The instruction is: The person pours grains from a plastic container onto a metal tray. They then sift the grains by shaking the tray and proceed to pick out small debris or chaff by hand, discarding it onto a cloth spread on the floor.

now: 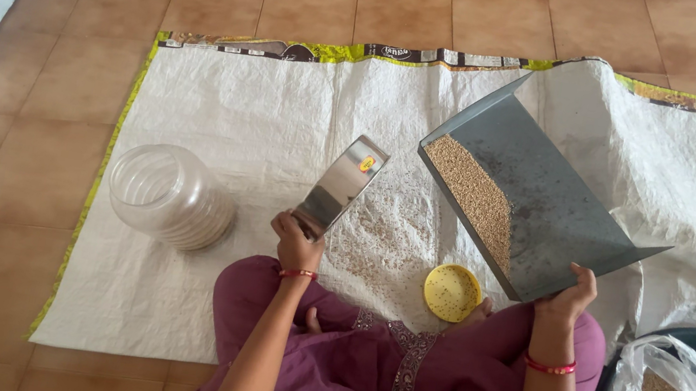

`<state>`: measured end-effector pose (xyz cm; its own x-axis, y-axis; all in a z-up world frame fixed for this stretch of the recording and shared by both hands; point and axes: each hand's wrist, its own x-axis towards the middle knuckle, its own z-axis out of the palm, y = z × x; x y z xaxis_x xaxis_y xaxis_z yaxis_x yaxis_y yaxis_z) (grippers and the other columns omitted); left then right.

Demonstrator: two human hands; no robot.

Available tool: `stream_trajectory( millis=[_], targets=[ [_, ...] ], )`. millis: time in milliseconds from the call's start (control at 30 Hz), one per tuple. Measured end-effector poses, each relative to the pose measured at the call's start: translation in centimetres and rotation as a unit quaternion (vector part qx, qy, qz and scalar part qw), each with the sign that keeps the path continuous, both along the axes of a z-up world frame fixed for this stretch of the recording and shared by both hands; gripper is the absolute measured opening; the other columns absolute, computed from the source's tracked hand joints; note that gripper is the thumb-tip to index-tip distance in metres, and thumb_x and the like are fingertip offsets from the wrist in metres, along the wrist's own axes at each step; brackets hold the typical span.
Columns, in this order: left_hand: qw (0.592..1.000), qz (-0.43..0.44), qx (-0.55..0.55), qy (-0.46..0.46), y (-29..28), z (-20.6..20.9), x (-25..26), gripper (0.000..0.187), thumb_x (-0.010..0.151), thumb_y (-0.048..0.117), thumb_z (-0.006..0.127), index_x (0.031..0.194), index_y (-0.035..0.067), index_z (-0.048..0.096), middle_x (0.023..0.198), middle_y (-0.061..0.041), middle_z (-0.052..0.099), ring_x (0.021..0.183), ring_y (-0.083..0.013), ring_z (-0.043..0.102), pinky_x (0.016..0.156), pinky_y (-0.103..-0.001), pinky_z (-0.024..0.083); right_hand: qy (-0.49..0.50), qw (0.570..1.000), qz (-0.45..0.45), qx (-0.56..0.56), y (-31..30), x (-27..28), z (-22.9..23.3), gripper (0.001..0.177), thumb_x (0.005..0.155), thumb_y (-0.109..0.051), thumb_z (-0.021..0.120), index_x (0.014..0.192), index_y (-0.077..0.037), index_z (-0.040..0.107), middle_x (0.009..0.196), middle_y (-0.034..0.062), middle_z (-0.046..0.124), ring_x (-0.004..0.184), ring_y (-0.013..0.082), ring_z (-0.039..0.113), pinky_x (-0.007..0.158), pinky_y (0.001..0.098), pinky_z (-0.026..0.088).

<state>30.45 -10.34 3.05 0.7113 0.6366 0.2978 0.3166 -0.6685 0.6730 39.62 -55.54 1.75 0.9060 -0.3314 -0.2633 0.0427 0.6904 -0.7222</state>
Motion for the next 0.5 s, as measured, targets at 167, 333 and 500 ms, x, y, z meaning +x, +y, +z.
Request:
stream_trajectory(
  millis=[167,333,500],
  targets=[
    [0.998,-0.037,0.038,-0.016,1.2,-0.5,0.0,0.076,0.065,0.022,0.092,0.12,0.004,0.044,0.128,-0.02,0.049,0.092,-0.0458,0.069,0.073,-0.051,0.061,0.046,0.999,-0.008,-0.025,0.3,-0.2,-0.1,0.06,0.079,-0.027,0.053,0.134,-0.005,0.047,0.129,0.0165,0.057,0.118,0.0341,0.061,0.094,0.052,0.054],
    [0.995,-0.068,0.073,0.026,2.4,0.0,0.2,0.071,0.068,0.024,0.093,0.119,0.006,0.046,0.131,-0.017,0.049,0.089,-0.042,0.071,0.071,-0.048,0.061,0.019,1.0,0.01,-0.004,0.0,0.5,-0.8,0.06,0.08,-0.027,0.053,0.135,-0.004,0.048,0.129,0.0158,0.058,0.119,0.0341,0.061,0.096,0.0507,0.055],
    [0.98,-0.122,0.153,0.026,3.2,-0.3,0.1,0.071,0.066,0.02,0.093,0.12,0.006,0.048,0.134,-0.018,0.049,0.089,-0.0394,0.072,0.072,-0.046,0.062,0.008,1.0,0.011,0.005,0.0,0.1,-1.2,0.06,0.081,-0.026,0.054,0.136,-0.002,0.048,0.128,0.0164,0.058,0.12,0.0351,0.06,0.096,0.0506,0.054]
  ],
)
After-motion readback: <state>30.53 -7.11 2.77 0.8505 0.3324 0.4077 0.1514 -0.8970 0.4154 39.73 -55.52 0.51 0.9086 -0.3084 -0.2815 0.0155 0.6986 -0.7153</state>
